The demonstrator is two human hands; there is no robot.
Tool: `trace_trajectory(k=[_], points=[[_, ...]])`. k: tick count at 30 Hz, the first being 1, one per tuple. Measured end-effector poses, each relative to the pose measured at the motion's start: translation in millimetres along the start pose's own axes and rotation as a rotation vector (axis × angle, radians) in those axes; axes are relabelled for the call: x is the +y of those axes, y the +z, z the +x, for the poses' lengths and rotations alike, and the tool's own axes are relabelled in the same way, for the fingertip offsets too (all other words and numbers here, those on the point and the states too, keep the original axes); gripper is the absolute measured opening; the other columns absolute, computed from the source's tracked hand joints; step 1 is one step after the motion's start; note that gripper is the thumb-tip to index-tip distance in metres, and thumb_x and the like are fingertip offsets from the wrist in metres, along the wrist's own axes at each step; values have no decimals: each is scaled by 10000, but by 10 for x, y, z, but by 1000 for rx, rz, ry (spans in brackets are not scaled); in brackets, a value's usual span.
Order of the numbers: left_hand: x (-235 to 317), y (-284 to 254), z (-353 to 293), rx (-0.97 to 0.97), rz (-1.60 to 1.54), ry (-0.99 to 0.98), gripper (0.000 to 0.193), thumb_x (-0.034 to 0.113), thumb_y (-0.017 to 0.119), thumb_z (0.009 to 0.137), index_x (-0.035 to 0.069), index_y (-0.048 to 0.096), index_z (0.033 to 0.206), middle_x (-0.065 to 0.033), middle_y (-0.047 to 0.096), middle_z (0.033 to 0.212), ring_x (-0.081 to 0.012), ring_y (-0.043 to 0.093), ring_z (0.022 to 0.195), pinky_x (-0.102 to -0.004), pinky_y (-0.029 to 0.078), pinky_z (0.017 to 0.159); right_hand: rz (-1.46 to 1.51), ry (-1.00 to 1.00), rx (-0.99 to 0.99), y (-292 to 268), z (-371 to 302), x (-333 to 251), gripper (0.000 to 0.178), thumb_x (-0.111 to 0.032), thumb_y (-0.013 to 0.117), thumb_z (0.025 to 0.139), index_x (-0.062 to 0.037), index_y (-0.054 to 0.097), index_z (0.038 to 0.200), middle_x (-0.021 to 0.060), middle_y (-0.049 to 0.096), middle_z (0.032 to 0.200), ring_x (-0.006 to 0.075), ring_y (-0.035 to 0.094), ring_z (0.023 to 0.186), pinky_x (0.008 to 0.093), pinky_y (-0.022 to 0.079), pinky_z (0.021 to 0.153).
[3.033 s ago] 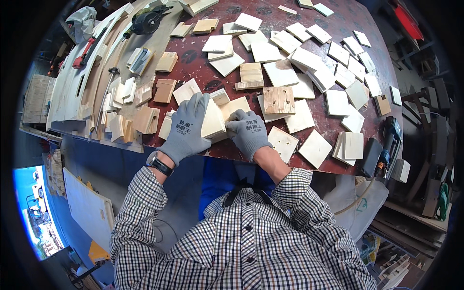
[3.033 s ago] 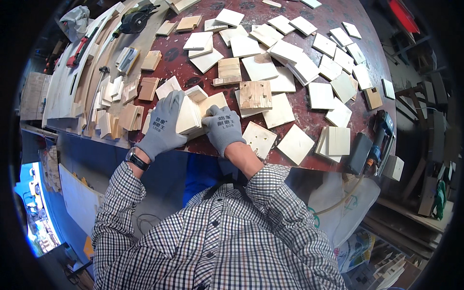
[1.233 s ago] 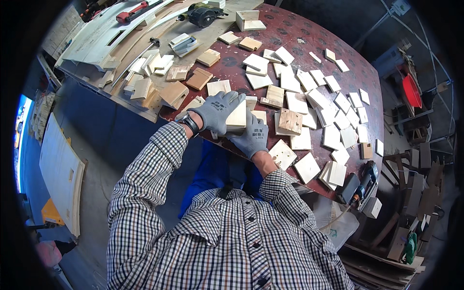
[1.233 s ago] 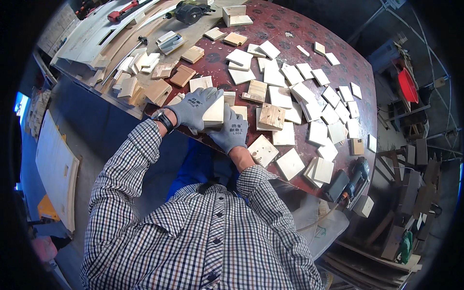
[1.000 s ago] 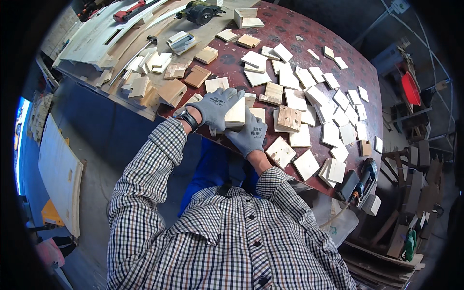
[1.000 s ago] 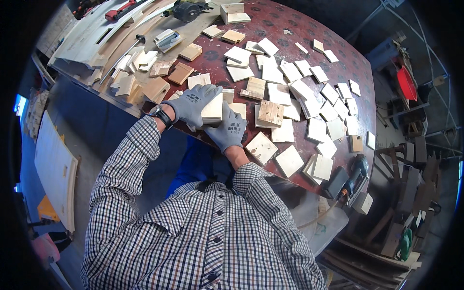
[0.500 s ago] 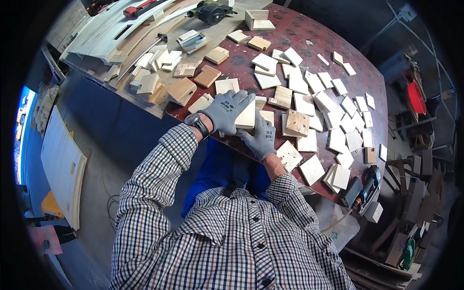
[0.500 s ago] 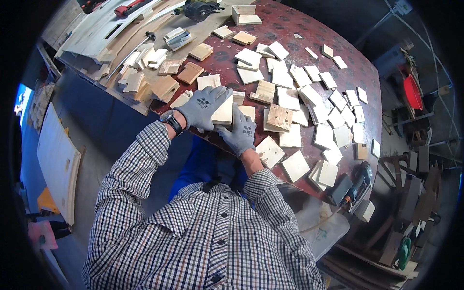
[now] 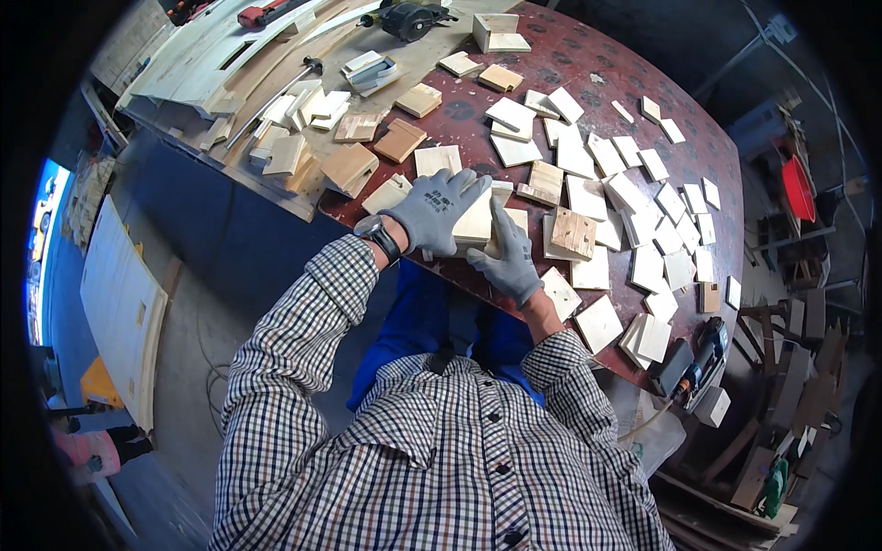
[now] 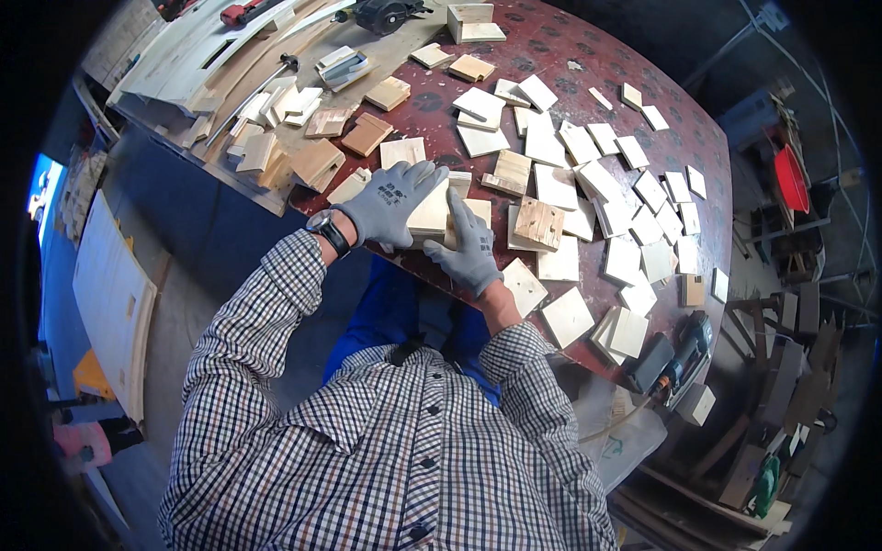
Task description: The person assembles small wooden boxes by hand, picking up pre-cut wooden pieces and fitting them together on a cluttered workbench. The person repeatedly forms box shapes and stacks them, occasionally using a nail gun to secure joints.
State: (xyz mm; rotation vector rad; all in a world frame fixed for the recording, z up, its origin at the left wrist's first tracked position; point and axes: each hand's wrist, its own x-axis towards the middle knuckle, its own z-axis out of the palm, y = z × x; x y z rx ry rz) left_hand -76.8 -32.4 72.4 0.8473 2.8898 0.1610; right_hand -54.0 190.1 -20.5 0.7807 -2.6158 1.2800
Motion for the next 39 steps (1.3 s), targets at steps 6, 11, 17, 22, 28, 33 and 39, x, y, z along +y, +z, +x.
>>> trace_trajectory(k=[6, 11, 17, 22, 28, 33, 39], points=[[-25, 38, 1, 5, -5, 10, 1250, 389, 837, 677, 75, 167, 1684, -243, 390, 1613, -417, 459, 1376, -519, 400, 1155, -46, 51, -91, -89, 10, -102, 1069, -463, 819, 808, -86, 292, 1659, 247, 555, 1500, 464, 611, 1247, 519, 481, 1085], [-24, -13, 3, -17, -12, 22, 1265, 471, 862, 700, 74, 169, 1681, -251, 367, 1617, -434, 428, 1419, -533, 373, 1191, -100, 76, -103, -88, 30, -166, 1120, -395, 851, 765, -119, 258, 1674, 240, 560, 1494, 454, 588, 1300, 512, 455, 1116], [-124, 136, 60, 66, 2, 86, 1284, 507, 852, 680, 68, 177, 1681, -234, 389, 1608, -425, 486, 1365, -539, 445, 1126, 15, 168, -123, -114, -36, -126, 1111, -306, 854, 777, -85, 235, 1673, 236, 485, 1564, 459, 481, 1396, 507, 380, 1181], [-178, 116, 116, -6, 29, 88, 1296, 477, 864, 671, 80, 161, 1685, -222, 342, 1625, -442, 376, 1453, -559, 406, 1172, 129, 215, 18, -78, -86, -103, 1038, -148, 834, 799, -137, 258, 1663, 235, 476, 1532, 447, 487, 1385, 513, 395, 1174], [-167, 161, 215, 52, 75, 254, 1314, 431, 901, 679, -58, 147, 1637, -307, 331, 1592, -475, 330, 1477, -539, 291, 1235, -276, 250, 267, -8, -288, -174, 710, -202, 824, 800, -2, 509, 1404, 234, 450, 1547, 416, 481, 1395, 495, 410, 1146], [-12, -59, -73, -52, 143, 175, 1337, 439, 915, 707, -79, 104, 1635, -349, 264, 1630, -525, 304, 1491, -559, 272, 1249, -340, 487, -66, -5, -443, -827, 506, -304, 676, 916, 4, 607, 1312, 157, 676, 1181, 339, 667, 1067, 456, 525, 952], [224, -105, 65, -89, 230, 166, 1259, 413, 889, 795, -90, 96, 1634, -380, 235, 1637, -544, 280, 1508, -579, 289, 1241, 446, 760, -103, 209, -580, -928, 765, -328, 547, 1030, 58, 244, 1616, 164, 736, 824, 371, 728, 720, 504, 564, 684]])
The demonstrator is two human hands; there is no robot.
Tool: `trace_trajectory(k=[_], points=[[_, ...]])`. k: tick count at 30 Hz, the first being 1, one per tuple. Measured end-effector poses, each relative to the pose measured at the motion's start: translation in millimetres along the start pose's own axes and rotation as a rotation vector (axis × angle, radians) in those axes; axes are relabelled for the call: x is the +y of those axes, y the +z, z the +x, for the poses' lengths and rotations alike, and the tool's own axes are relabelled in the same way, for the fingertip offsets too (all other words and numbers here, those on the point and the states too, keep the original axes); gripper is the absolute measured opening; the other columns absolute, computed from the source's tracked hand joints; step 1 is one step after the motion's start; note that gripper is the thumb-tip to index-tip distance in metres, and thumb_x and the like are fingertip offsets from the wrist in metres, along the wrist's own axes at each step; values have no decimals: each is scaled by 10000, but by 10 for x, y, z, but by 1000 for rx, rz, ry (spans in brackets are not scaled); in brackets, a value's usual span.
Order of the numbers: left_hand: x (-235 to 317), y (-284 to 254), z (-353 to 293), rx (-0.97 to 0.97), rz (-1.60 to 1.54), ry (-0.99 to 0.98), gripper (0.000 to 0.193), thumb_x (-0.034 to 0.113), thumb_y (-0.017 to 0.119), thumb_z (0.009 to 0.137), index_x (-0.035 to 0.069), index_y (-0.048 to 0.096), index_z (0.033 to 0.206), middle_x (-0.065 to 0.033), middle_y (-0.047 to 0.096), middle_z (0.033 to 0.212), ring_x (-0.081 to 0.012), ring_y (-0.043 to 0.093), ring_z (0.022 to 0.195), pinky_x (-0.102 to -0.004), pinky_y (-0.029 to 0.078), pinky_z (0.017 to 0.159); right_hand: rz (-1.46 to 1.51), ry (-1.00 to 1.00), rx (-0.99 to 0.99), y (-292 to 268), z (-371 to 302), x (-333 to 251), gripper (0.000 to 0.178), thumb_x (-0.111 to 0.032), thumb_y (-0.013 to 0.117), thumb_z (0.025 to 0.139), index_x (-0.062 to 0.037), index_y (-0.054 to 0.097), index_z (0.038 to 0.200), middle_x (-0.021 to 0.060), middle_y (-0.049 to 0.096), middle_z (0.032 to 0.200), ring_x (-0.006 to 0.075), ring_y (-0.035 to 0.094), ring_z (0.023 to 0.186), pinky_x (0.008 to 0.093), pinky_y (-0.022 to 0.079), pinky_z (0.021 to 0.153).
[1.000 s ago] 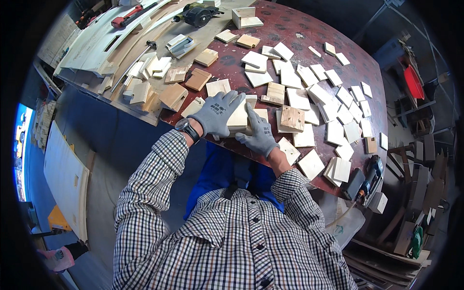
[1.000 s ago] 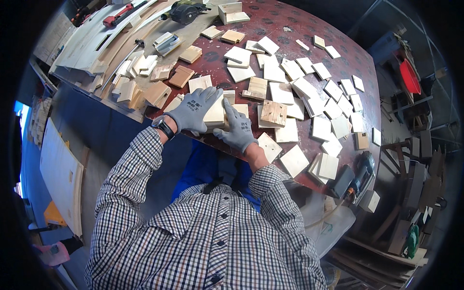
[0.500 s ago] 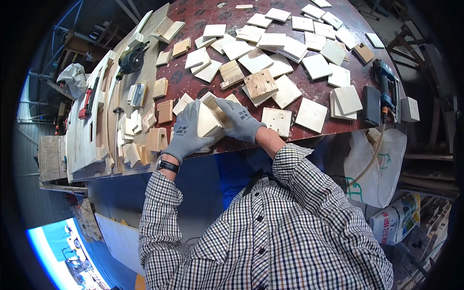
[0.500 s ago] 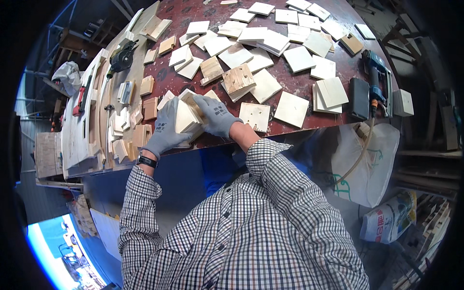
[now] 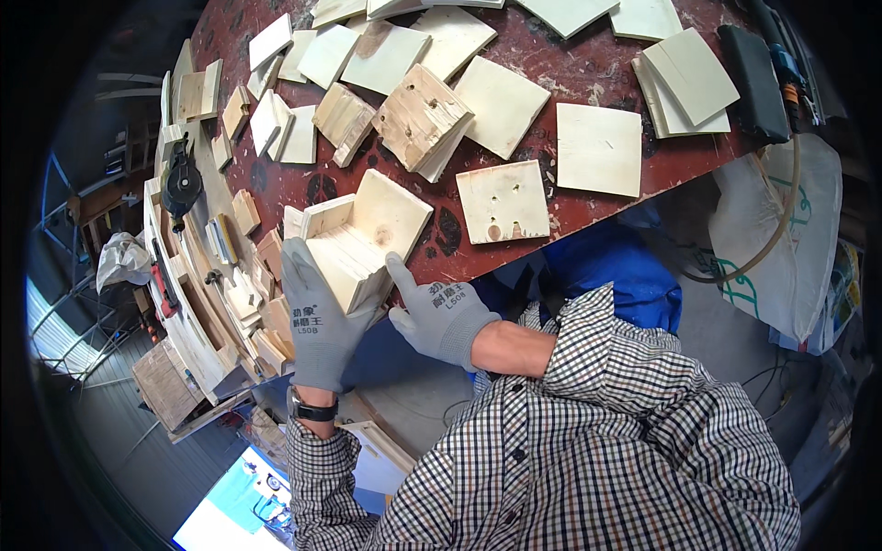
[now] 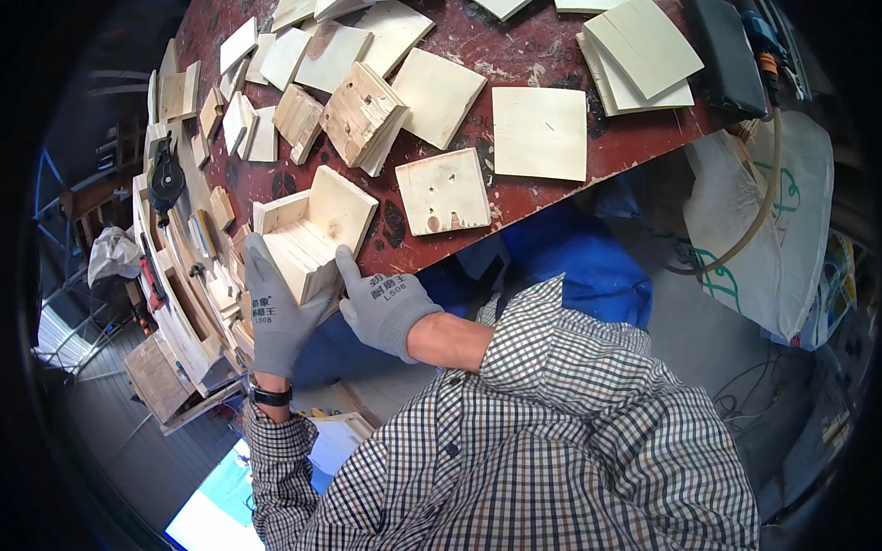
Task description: The person assembles small wooden boxes by hand, picking up pre-cut wooden pieces and fitting them together on a cluttered workbench. The person repeatedly forms box shapes and stacks them, occasionally using a nail gun to secure joints.
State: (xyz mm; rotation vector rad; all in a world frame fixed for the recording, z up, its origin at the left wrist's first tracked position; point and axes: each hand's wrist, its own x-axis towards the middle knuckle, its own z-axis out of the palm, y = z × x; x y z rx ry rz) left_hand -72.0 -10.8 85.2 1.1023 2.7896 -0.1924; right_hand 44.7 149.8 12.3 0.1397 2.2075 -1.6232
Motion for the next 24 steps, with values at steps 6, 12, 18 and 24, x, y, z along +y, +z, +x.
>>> trace_trajectory(k=[6, 12, 18, 24], points=[[89, -65, 35, -41, 4, -80, 1239, 382, 908, 781, -96, 134, 1622, -384, 291, 1602, -534, 346, 1474, -570, 362, 1203, 28, -29, -106, -122, -21, 15, 726, -246, 523, 1036, 44, 220, 1628, 162, 723, 782, 343, 719, 675, 480, 562, 635], [88, -133, 88, -104, 8, -105, 1220, 384, 911, 786, -78, 152, 1621, -350, 337, 1561, -508, 386, 1449, -569, 391, 1186, 132, -97, 14, -262, 162, 107, 494, -179, 565, 1028, 30, 445, 1459, 182, 697, 765, 377, 691, 652, 476, 561, 608], [39, -156, 99, -134, 22, -74, 1277, 416, 944, 745, -63, 154, 1625, -316, 373, 1532, -481, 436, 1416, -562, 420, 1163, 286, -97, 47, -241, 120, 141, 548, -172, 596, 1018, 45, 434, 1495, 181, 661, 731, 356, 666, 624, 456, 533, 561], [14, -237, 102, -178, -54, -94, 1273, 393, 945, 752, -54, 142, 1633, -307, 380, 1531, -465, 466, 1406, -562, 428, 1160, 373, -123, 32, -233, 102, 163, 536, -157, 617, 984, 77, 469, 1442, 225, 670, 843, 341, 667, 630, 427, 541, 557]])
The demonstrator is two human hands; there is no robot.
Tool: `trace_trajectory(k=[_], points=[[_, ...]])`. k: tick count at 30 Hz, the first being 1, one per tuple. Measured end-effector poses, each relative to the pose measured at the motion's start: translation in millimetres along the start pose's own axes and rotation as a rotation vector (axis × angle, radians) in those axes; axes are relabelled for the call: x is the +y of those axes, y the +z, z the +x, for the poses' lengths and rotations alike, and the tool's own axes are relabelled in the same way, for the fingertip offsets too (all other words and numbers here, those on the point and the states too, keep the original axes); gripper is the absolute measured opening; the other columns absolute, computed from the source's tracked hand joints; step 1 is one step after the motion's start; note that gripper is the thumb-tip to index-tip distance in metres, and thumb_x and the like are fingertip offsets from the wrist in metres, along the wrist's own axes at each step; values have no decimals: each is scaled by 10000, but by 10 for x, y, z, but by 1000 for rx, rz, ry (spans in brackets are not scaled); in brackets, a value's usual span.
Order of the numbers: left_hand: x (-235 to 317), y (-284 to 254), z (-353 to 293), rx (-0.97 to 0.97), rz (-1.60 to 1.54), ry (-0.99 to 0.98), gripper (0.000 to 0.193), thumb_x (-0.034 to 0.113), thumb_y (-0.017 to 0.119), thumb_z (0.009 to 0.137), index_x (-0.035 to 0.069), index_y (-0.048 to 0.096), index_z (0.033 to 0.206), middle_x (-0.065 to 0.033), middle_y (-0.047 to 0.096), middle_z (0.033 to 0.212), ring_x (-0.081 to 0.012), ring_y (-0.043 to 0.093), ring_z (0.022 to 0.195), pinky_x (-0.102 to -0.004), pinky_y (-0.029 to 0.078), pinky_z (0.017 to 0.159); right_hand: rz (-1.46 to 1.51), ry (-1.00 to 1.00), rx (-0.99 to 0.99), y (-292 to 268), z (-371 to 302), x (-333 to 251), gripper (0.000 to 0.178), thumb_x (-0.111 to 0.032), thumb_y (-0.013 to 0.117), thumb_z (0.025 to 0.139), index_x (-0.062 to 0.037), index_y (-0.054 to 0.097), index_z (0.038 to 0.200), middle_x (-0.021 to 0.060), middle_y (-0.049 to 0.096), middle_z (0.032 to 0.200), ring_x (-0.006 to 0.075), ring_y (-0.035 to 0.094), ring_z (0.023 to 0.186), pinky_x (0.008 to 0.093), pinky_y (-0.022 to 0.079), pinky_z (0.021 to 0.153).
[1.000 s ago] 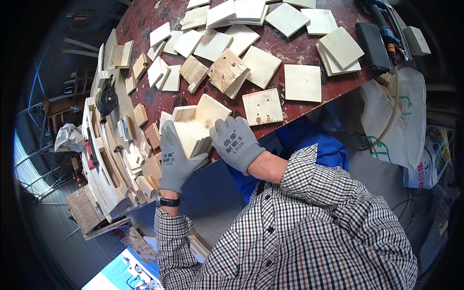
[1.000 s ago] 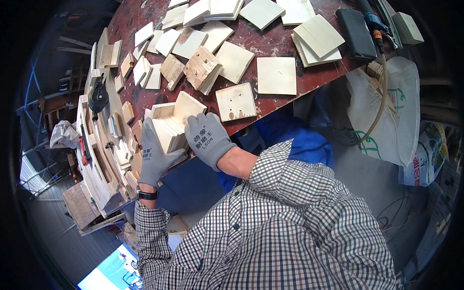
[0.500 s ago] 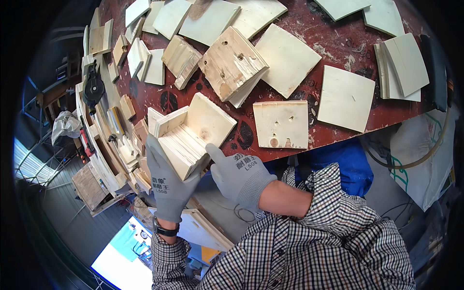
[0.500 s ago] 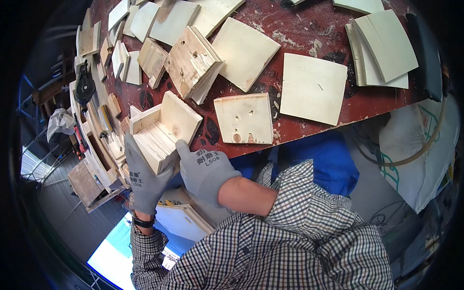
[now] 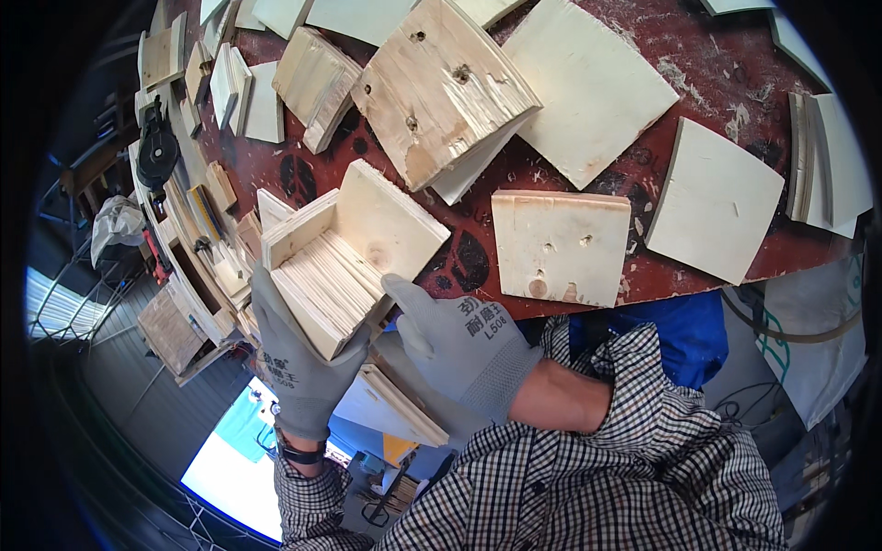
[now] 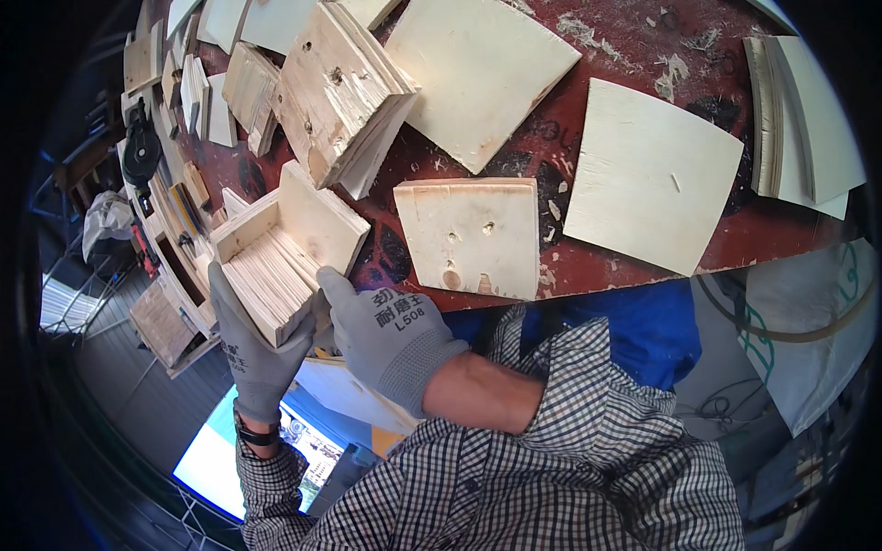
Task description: The person assembles small wooden boxes by hand, picking up pre-cut wooden pieces and fitting them together on a cluttered workbench. The person repeatedly forms box shapes and stacks them, occasionally using a nail gun to secure joints.
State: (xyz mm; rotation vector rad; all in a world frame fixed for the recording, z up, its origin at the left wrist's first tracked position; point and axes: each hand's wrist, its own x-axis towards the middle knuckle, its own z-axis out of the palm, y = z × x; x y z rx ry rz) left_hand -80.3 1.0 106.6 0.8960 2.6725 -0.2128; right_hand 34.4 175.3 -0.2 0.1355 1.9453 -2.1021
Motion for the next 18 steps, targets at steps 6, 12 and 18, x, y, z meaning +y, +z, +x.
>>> trace_trajectory(k=[6, 12, 18], points=[[-48, -19, -43, -34, 33, -14, 1286, 400, 951, 759, -28, 126, 1648, -297, 389, 1531, -450, 466, 1417, -573, 441, 1150, -25, -171, 43, 153, -76, 125, 550, -161, 669, 861, 166, 523, 1278, 344, 548, 1236, 301, 674, 700, 403, 569, 565], [-17, -79, -11, -44, 9, 20, 1303, 432, 949, 763, -14, 112, 1658, -296, 384, 1544, -447, 478, 1413, -580, 456, 1137, -199, -264, 150, 249, -107, 154, 507, -197, 622, 953, 117, 538, 1343, 286, 558, 1262, 259, 669, 699, 337, 562, 551], [-56, -67, -1, -38, -31, -11, 1285, 368, 970, 720, -56, 173, 1633, -306, 370, 1571, -469, 437, 1435, -562, 414, 1168, -458, -141, 69, 237, -111, 64, 640, -365, 600, 1009, -6, 506, 1530, 14, 601, 854, 90, 556, 543, 270, 448, 446]])
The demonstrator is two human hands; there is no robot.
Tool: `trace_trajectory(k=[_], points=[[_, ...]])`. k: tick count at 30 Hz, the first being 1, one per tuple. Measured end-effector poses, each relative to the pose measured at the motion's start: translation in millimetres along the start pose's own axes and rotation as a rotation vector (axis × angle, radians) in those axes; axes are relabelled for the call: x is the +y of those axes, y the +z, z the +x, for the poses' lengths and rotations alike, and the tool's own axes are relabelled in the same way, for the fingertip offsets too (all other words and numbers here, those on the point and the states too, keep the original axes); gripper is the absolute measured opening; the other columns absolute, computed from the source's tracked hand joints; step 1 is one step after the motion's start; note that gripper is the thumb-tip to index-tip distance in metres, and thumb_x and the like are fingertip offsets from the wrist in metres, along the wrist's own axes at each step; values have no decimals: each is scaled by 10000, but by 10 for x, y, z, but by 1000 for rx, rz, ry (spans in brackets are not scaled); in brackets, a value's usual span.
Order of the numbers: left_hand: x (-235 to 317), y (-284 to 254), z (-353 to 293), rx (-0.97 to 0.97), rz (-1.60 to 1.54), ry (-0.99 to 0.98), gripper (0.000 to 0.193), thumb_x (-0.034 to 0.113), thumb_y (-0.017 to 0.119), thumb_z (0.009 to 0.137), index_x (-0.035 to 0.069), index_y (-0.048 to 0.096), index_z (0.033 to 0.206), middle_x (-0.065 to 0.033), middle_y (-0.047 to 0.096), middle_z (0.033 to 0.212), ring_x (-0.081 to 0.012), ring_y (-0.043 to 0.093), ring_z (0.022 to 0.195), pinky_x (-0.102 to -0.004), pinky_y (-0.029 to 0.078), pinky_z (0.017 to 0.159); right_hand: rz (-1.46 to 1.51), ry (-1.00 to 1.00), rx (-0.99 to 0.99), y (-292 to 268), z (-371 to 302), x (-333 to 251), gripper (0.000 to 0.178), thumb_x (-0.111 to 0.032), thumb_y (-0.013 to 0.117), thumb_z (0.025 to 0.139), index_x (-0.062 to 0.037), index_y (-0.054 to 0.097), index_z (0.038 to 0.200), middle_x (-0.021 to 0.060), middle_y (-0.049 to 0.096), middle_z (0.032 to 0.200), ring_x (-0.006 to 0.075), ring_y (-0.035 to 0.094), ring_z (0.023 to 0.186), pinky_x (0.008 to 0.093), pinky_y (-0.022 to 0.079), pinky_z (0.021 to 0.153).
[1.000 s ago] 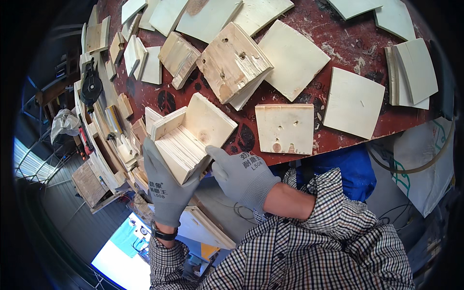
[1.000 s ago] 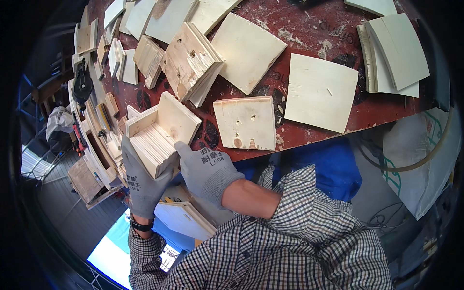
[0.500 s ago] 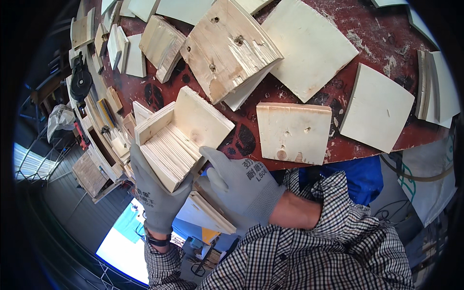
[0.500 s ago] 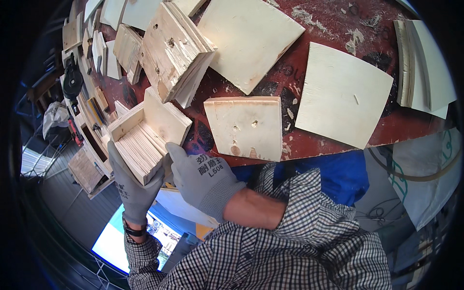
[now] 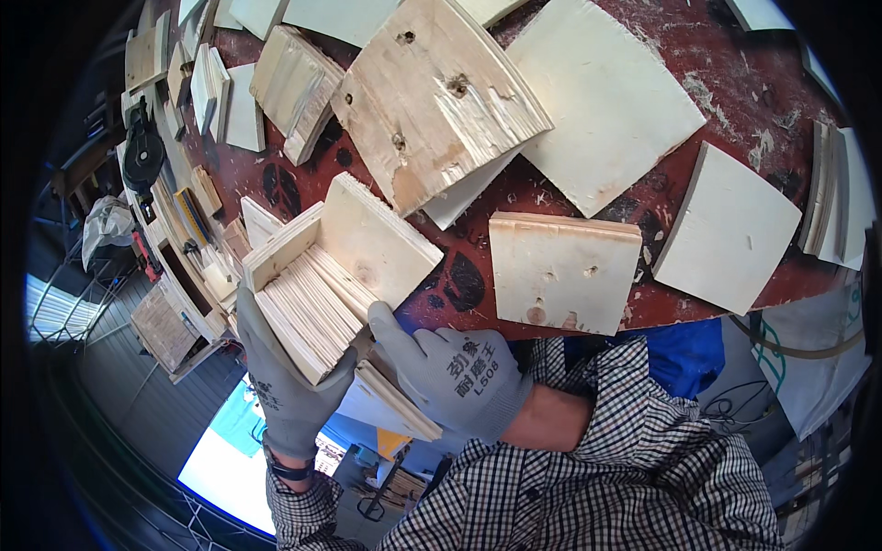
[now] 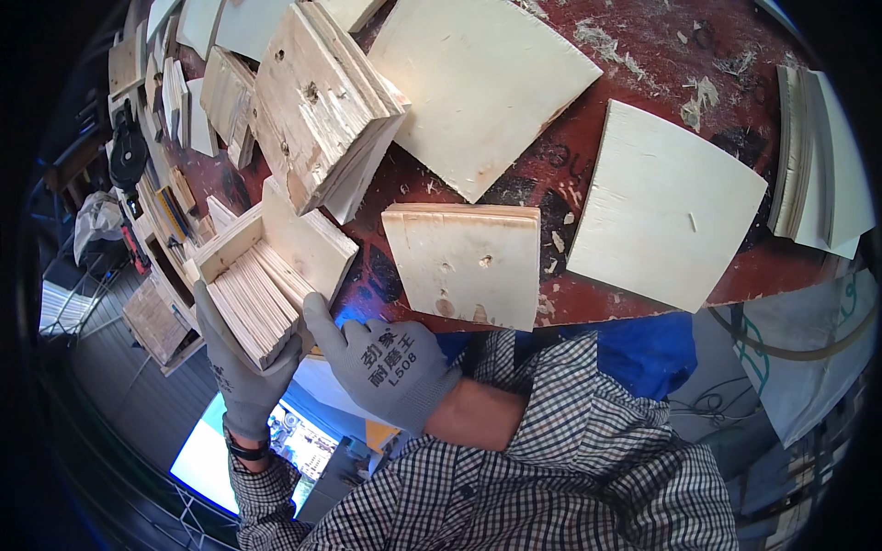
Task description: The person assembles small wooden boxes by hand, picking up pre-cut wooden pieces and fitting them together on a cluttered workbench. The person repeatedly forms box shapes and stacks them, occasionally using a nail gun to secure joints.
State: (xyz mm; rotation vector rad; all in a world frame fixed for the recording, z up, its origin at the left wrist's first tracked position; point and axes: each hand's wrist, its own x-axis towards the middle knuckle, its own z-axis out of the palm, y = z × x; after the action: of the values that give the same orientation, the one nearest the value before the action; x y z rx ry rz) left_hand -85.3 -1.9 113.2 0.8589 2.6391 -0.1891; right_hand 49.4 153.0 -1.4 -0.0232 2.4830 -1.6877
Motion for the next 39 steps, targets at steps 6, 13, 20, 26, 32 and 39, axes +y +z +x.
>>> trace_trajectory(k=[6, 13, 20, 26, 32, 39], points=[[35, -31, 10, 10, 52, 38, 1250, 341, 928, 772, -7, 124, 1664, -299, 406, 1540, -464, 492, 1404, -565, 457, 1144, -67, -42, 115, -6, -13, 7, 686, -421, 610, 988, -36, 513, 1547, -58, 497, 716, 54, 496, 509, 268, 394, 416], [-4, 3, 5, 23, 42, 61, 1256, 324, 933, 758, -17, 127, 1660, -298, 425, 1523, -465, 500, 1390, -560, 460, 1135, -61, -50, 115, 31, -22, 33, 681, -424, 617, 981, -54, 523, 1545, -66, 482, 727, 50, 481, 535, 276, 353, 423], [-16, 31, -16, 20, 26, 59, 1241, 319, 926, 761, -22, 137, 1656, -298, 417, 1528, -464, 480, 1406, -561, 447, 1144, 61, -67, 110, 7, -12, 39, 749, -214, 621, 944, 58, 356, 1589, 28, 601, 769, 127, 587, 537, 313, 485, 432], [-11, -7, 4, 14, 38, 29, 1214, 320, 931, 754, -45, 184, 1638, -299, 411, 1531, -466, 474, 1409, -552, 440, 1148, 3, 3, 15, -30, 26, -2, 737, -298, 646, 941, 28, 432, 1565, 7, 596, 713, 115, 595, 535, 312, 464, 429], [36, -18, 49, 38, 21, 30, 1182, 306, 926, 757, -56, 211, 1626, -296, 413, 1528, -459, 471, 1408, -541, 427, 1158, 73, -2, -8, -33, 10, 30, 757, -292, 668, 946, 27, 406, 1581, 41, 636, 762, 146, 633, 579, 321, 504, 466], [3, 13, 9, 25, -23, 5, 1188, 359, 922, 746, -67, 218, 1604, -330, 369, 1551, -509, 402, 1451, -559, 393, 1193, 606, -15, 238, -213, 82, 18, 689, -319, 653, 983, 70, 434, 1508, 166, 679, 955, 272, 714, 759, 396, 566, 588]])
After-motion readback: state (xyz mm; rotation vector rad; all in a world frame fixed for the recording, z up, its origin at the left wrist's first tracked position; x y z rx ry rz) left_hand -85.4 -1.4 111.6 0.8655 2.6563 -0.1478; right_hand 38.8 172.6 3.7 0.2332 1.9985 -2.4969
